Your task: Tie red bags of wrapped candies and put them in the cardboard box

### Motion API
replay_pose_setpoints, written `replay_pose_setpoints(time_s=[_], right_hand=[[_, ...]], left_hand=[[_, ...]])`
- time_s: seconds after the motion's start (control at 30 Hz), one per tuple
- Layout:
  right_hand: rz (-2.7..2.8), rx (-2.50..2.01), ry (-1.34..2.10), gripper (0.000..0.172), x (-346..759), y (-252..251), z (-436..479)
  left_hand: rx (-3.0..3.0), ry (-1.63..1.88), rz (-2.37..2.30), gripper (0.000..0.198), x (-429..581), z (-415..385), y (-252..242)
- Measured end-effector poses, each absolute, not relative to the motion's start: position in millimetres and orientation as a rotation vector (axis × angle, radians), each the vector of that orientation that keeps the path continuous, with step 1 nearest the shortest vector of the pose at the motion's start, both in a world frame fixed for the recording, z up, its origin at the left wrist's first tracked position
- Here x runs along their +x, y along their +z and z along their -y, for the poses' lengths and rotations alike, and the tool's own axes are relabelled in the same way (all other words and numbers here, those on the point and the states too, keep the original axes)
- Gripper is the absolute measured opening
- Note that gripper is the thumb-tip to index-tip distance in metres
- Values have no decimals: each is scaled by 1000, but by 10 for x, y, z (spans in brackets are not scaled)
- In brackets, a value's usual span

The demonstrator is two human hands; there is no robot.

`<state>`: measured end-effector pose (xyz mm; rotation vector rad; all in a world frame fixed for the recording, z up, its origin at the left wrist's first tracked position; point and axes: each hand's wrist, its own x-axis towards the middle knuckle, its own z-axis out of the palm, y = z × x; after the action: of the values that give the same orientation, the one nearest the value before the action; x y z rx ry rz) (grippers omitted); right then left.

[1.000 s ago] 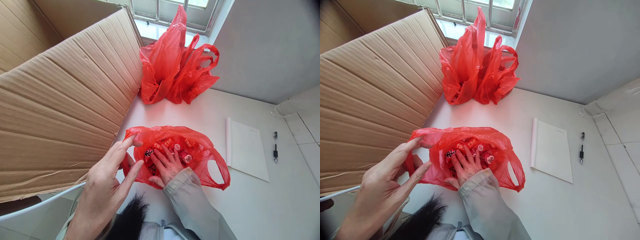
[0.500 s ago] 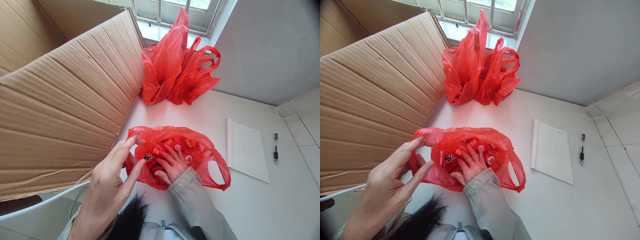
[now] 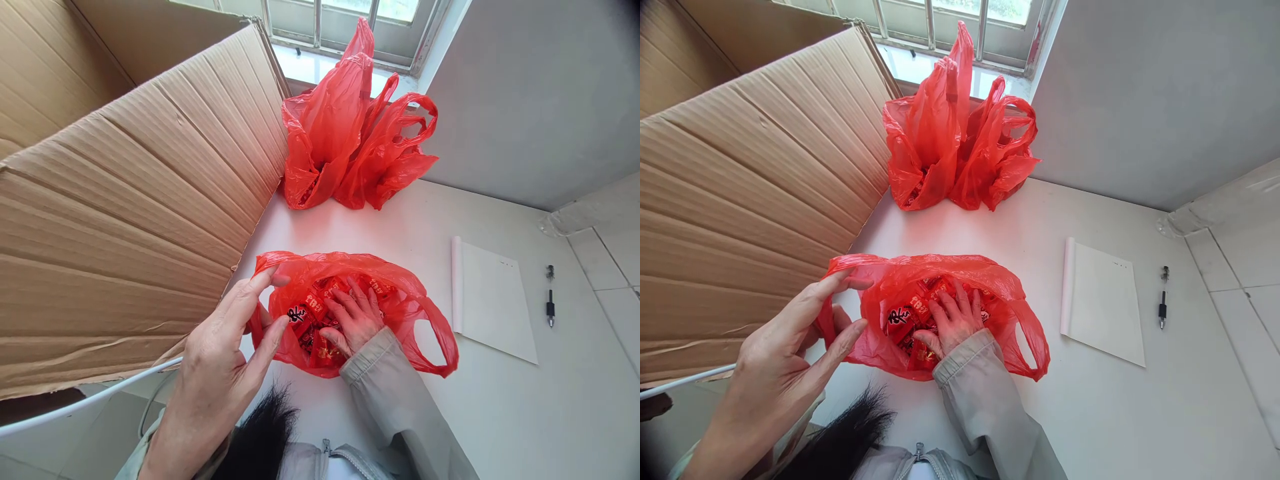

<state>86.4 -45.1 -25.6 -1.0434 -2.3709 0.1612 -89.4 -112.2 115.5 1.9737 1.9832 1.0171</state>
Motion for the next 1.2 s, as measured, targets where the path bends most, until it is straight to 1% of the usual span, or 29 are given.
replay_pose_setpoints(time_s=[0.13,0.3,0.37,0.43,0.47,0.57,0.63,0.77,0.9,0.93,1.2], right_hand=[[2399,-1058,137,51,816,-180,396],[2614,-1130,220,66,707,-91,294],[2675,-1083,277,67,675,-72,268],[2668,-1017,293,64,689,-57,255],[2639,-996,282,59,722,-50,254],[2529,-959,199,35,925,-39,280],[2470,-970,146,26,1115,-42,330],[2406,-1017,140,22,1414,-53,505],[2433,-935,197,35,1443,-42,676],[2437,-928,210,36,1418,-39,704],[2272,-925,152,19,1265,-111,806]], left_hand=[[1976,997,-1991,43,-890,1117,1153],[2017,995,-1993,43,-893,1123,1150],[2029,996,-1996,42,-894,1120,1149],[2021,978,-2011,43,-895,1121,1148],[2013,971,-2017,43,-896,1124,1147],[1988,976,-2013,43,-905,1145,1143],[1973,984,-2021,43,-915,1160,1139],[1965,971,-2027,44,-930,1167,1129],[1985,940,-2041,44,-916,1149,1125],[1987,937,-2044,44,-910,1145,1126],[1999,924,-2075,43,-903,1163,1141]])
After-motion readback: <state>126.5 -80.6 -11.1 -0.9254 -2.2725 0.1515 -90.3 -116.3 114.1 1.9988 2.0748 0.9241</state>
